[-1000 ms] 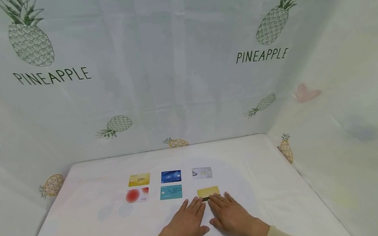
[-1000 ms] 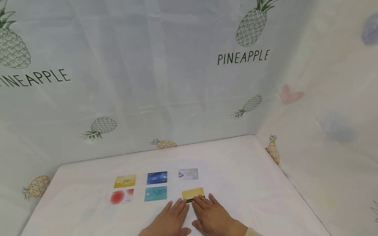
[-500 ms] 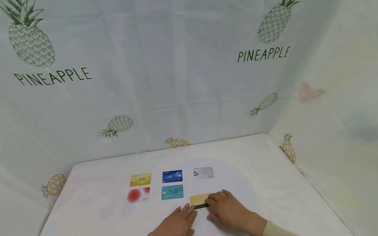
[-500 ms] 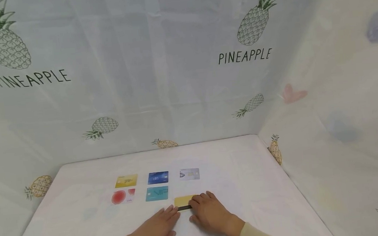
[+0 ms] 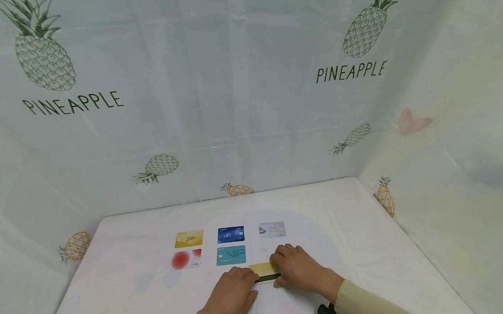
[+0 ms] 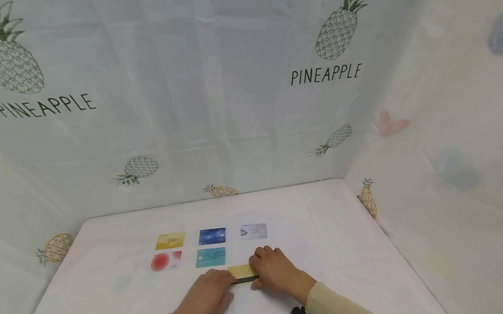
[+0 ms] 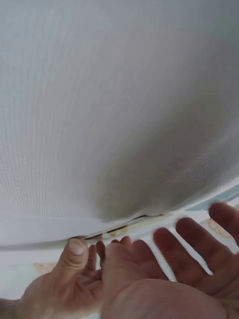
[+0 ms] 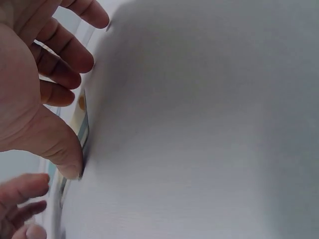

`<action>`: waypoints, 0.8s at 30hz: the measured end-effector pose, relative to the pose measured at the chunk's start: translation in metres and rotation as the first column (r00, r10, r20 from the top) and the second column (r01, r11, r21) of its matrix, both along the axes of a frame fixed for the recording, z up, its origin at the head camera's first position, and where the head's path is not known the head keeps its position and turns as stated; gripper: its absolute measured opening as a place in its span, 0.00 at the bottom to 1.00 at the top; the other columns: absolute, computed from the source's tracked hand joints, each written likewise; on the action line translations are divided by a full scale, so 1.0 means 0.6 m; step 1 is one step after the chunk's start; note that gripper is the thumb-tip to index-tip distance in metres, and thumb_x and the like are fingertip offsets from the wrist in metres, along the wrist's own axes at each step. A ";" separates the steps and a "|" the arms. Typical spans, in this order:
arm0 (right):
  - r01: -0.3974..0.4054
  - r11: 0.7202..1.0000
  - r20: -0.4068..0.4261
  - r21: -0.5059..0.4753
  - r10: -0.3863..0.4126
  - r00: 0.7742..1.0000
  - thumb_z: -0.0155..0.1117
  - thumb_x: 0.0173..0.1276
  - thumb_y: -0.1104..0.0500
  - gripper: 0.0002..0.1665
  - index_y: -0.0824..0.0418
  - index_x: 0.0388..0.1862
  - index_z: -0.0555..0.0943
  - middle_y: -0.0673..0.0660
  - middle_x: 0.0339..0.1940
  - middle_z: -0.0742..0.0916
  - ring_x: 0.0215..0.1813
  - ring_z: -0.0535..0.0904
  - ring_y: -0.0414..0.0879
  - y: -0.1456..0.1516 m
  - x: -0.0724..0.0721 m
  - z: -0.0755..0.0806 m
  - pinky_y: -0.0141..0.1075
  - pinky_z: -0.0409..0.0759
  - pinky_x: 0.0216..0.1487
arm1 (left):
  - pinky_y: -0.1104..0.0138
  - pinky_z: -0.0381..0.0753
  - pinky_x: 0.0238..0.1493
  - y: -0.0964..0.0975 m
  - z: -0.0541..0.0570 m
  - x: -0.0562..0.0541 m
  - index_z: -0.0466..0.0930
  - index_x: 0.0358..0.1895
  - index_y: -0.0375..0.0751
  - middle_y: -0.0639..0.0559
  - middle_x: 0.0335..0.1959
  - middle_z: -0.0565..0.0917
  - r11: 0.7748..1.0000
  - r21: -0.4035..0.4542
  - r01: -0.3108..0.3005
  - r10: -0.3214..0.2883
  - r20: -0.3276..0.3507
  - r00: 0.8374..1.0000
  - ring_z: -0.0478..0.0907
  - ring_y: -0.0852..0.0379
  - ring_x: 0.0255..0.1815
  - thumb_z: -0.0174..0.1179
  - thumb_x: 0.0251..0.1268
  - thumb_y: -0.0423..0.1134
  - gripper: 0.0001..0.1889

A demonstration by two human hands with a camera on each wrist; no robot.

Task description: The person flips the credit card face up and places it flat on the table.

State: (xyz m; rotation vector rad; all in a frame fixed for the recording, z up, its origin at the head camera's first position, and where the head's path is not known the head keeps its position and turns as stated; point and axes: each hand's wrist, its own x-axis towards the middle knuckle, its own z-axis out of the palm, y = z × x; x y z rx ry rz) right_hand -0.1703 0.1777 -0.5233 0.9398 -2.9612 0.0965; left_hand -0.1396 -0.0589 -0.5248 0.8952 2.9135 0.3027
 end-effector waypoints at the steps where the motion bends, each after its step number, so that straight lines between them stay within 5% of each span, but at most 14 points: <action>1: 0.004 1.000 0.006 0.005 -0.004 1.000 0.79 0.59 0.34 0.34 0.55 0.55 0.85 0.49 0.48 0.85 0.47 0.77 0.43 -0.001 -0.002 0.000 0.42 0.80 0.46 | 0.50 0.80 0.66 0.003 -0.005 -0.004 0.84 0.63 0.50 0.54 0.60 0.85 1.000 0.005 -0.026 0.026 -0.032 0.999 0.78 0.51 0.61 0.69 0.70 0.53 0.22; 7: 0.024 1.000 0.041 0.012 -0.024 0.999 0.80 0.57 0.33 0.34 0.54 0.52 0.85 0.48 0.47 0.84 0.45 0.75 0.43 -0.002 -0.011 0.001 0.42 0.78 0.45 | 0.52 0.76 0.53 0.012 -0.019 -0.023 0.82 0.66 0.45 0.50 0.53 0.82 0.992 0.010 -0.126 0.126 -0.146 0.981 0.72 0.50 0.51 0.75 0.58 0.63 0.37; 24: 0.014 0.997 0.085 -0.070 -0.008 0.996 0.82 0.57 0.37 0.32 0.55 0.49 0.79 0.44 0.41 0.77 0.43 0.69 0.40 0.002 -0.018 -0.002 0.37 0.70 0.43 | 0.56 0.70 0.45 0.012 -0.020 -0.030 0.86 0.58 0.43 0.50 0.46 0.82 0.995 0.025 -0.097 0.100 -0.197 0.975 0.69 0.50 0.45 0.78 0.53 0.64 0.36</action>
